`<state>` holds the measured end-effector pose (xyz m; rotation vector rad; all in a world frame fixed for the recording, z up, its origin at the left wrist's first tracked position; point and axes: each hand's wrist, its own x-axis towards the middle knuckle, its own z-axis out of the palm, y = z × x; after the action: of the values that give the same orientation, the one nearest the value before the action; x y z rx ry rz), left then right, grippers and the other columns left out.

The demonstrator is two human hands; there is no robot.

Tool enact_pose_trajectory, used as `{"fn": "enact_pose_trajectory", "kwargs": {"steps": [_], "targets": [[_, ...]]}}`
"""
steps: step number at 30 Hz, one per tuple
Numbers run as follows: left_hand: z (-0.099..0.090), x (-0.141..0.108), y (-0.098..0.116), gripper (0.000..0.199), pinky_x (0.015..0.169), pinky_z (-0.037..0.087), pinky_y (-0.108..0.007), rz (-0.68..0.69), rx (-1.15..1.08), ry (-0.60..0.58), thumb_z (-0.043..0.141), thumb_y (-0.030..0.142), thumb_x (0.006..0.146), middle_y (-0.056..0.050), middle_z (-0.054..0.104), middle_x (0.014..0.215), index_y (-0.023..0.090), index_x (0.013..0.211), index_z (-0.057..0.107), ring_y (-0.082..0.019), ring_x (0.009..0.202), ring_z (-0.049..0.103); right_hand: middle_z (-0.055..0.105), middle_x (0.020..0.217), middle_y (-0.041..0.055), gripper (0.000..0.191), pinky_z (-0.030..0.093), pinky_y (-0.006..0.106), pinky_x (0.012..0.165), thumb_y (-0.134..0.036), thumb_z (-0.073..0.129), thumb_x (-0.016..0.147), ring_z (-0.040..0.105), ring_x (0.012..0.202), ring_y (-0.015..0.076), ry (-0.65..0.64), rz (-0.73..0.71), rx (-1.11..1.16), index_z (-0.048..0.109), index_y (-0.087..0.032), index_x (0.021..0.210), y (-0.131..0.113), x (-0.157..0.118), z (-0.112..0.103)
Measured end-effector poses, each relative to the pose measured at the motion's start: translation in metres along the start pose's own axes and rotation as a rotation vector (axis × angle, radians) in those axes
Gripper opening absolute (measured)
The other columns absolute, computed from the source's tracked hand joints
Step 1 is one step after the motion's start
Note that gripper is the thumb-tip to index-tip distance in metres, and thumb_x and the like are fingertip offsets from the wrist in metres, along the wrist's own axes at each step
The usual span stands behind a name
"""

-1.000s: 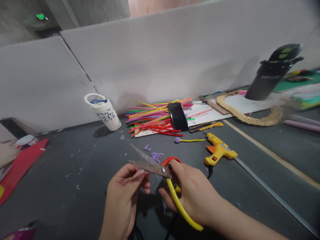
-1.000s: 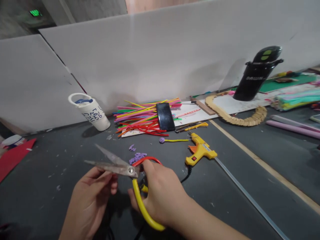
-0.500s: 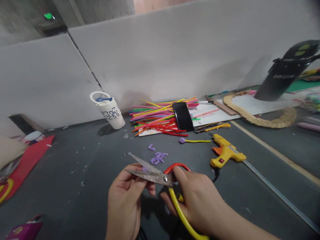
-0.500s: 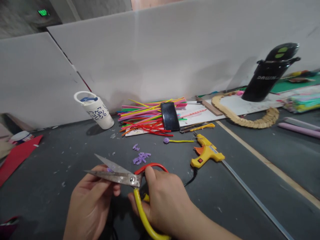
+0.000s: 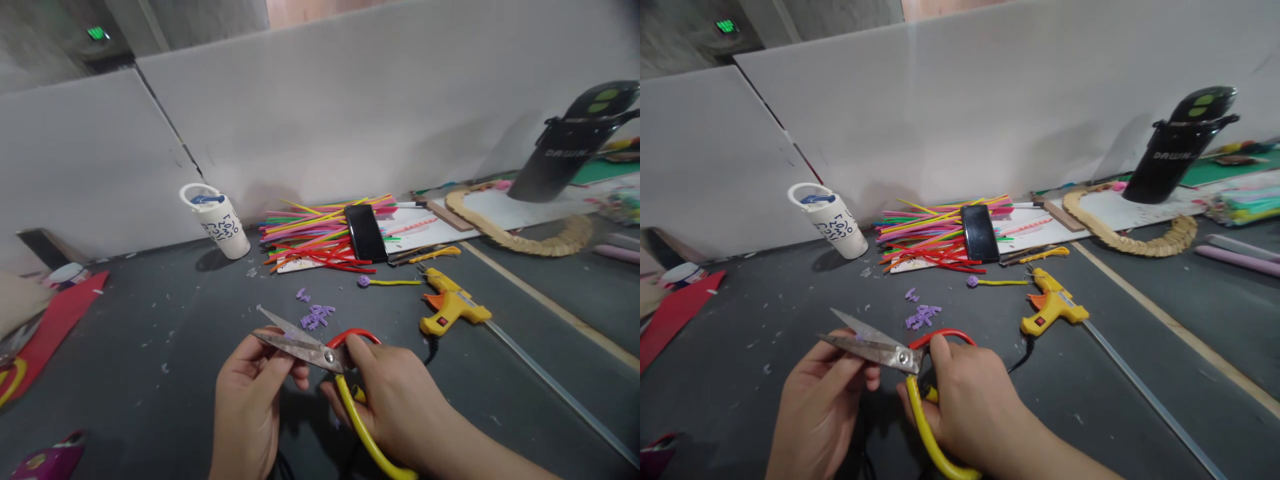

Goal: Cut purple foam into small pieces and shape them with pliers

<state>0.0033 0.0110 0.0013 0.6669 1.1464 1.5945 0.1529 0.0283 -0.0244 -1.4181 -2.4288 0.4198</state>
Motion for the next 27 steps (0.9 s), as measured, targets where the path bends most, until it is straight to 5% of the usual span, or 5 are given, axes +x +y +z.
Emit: {"fn": "enact_pose_trajectory", "kwargs": {"steps": [27], "targets": [[-0.004, 0.0007, -0.0003, 0.005, 0.042, 0.046, -0.015, -0.001, 0.077, -0.013, 0.07, 0.013, 0.064, 0.002, 0.063, 0.056, 0.015, 0.068, 0.068, -0.007, 0.046, 0.056, 0.061, 0.055, 0.0024, 0.037, 0.022, 0.027, 0.045, -0.053, 0.041, 0.085, 0.058, 0.048, 0.0194, -0.006, 0.018, -0.015, 0.05, -0.02, 0.072, 0.0011, 0.0014, 0.0004]]}}
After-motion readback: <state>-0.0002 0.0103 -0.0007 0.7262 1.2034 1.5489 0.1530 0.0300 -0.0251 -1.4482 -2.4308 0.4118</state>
